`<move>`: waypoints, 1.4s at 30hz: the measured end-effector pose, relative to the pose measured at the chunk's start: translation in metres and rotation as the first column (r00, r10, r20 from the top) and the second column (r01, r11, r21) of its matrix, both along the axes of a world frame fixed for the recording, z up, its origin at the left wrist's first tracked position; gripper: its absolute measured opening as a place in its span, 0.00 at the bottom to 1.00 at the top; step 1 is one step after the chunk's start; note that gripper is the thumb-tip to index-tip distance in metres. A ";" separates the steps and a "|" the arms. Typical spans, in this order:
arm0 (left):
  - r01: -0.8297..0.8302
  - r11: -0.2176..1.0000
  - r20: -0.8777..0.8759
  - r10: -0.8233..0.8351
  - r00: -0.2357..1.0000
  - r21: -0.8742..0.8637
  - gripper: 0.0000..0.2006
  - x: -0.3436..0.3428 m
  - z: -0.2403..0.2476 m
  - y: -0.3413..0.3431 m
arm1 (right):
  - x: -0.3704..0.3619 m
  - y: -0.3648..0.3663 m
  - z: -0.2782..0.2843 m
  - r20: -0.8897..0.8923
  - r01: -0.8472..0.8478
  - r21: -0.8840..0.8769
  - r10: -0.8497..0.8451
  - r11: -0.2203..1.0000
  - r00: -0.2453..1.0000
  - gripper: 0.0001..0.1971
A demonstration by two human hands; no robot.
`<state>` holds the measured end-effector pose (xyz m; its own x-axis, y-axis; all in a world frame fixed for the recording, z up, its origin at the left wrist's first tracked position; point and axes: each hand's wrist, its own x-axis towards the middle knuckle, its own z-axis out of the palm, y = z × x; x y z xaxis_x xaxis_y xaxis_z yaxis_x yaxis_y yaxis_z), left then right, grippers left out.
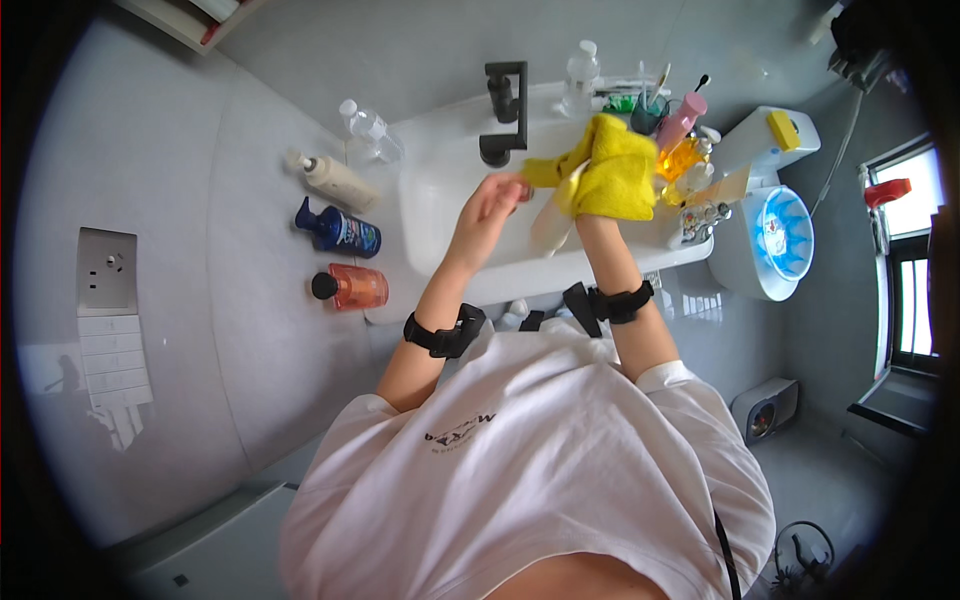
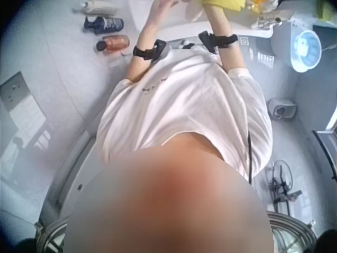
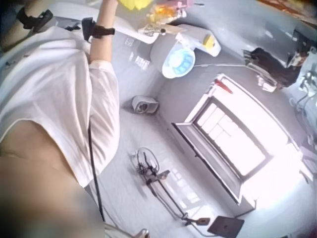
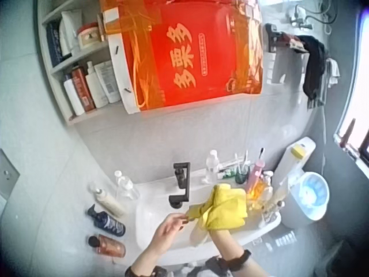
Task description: Cleaning and organizing various toiletry bottles and items on a bathroom sink and shelf.
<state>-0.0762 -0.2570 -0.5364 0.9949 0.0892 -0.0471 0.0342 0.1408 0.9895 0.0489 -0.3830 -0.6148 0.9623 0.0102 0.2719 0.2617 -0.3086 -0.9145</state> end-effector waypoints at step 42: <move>-0.420 0.782 0.431 0.217 0.876 0.460 0.35 -0.021 0.004 -0.011 | -0.048 0.023 -0.013 -0.551 0.122 0.771 0.558 0.626 0.620 0.12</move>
